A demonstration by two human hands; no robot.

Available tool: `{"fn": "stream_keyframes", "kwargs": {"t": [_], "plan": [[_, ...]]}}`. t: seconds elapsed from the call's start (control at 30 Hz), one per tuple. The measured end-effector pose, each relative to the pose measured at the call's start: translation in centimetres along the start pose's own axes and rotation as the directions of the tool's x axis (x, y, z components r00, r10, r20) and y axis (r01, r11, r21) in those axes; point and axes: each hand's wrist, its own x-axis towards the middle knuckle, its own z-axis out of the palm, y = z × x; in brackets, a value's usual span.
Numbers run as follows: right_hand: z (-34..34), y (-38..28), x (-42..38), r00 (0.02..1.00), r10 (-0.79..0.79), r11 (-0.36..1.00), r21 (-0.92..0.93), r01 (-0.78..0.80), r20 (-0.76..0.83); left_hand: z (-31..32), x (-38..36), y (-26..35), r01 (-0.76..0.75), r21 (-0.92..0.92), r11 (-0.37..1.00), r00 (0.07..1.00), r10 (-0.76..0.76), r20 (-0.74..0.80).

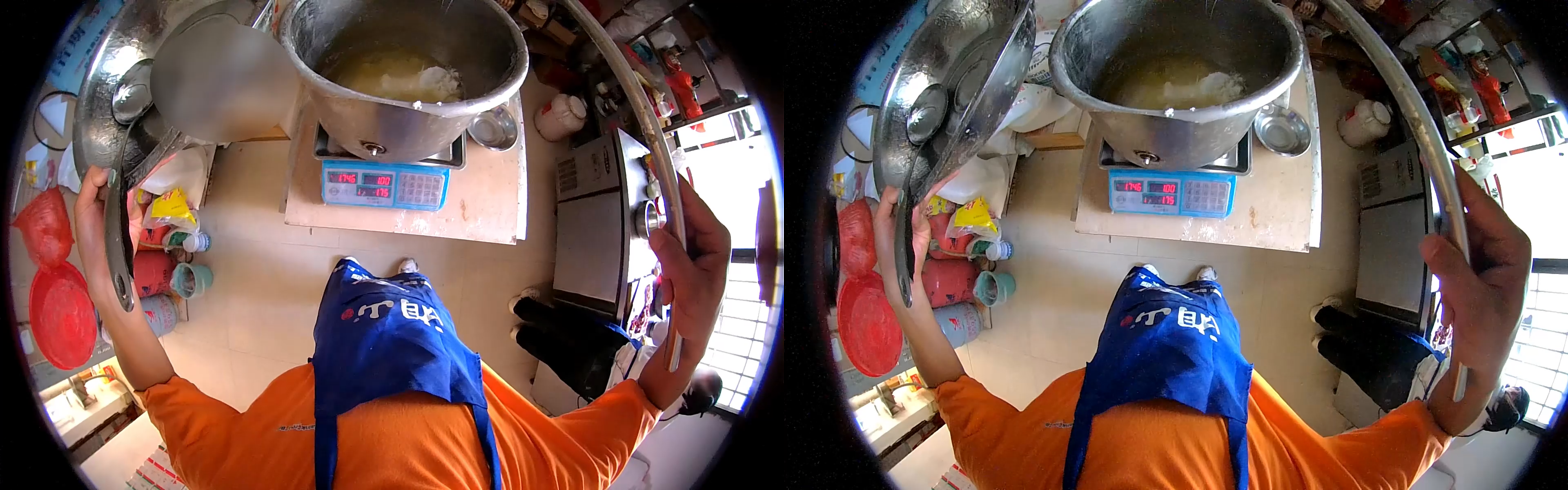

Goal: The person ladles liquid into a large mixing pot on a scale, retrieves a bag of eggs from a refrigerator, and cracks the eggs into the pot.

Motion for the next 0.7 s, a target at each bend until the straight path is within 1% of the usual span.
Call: {"fn": "stream_keyframes", "kwargs": {"t": [0.1, 0.17, 0.27, 0.37, 0.47, 0.6, 0.63, 0.7], "plan": [[0.1, 0.8, 0.2, 0.998, -0.053, 0.998, -0.041, 0.051, -0.031, -0.2, -0.1, -0.2, -0.021, 0.027, 0.999, 0.999, 0.022, -0.037], [0.0, 1.1, 0.5, 0.997, -0.068, 0.996, -0.053, 0.066, -0.034, 0.9, -0.3, -0.3, -0.008, 0.003, 1.000, 1.000, 0.008, -0.027], [-0.4, 0.8, 0.8, 1.000, -0.029, 0.999, -0.018, 0.029, -0.003, 2.3, -0.2, -0.4, 0.018, -0.031, 0.999, 0.997, -0.020, -0.072], [-0.3, 0.9, 1.0, 1.000, -0.023, 1.000, 0.021, 0.023, -0.013, 3.1, -0.7, -0.5, 0.039, -0.011, 0.999, 0.996, -0.039, -0.086], [-0.4, 1.6, 1.1, 0.998, -0.053, 0.998, 0.013, 0.054, -0.018, 3.2, -0.6, -0.5, 0.090, -0.016, 0.996, 0.994, -0.091, -0.059], [-1.1, 3.6, 1.4, 0.993, -0.114, 0.993, -0.006, 0.114, 0.026, 2.4, -0.3, -0.6, 0.056, -0.006, 0.998, 0.997, -0.057, -0.044], [-0.9, 3.7, 1.5, 0.993, -0.119, 0.993, 0.003, 0.119, 0.017, 2.1, -0.2, -0.6, 0.062, -0.006, 0.998, 0.998, -0.062, -0.031], [0.1, 4.0, 1.7, 0.993, -0.119, 0.992, 0.038, 0.120, -0.022, 2.4, -0.2, -0.6, 0.068, -0.015, 0.998, 0.995, -0.069, -0.065]]}}
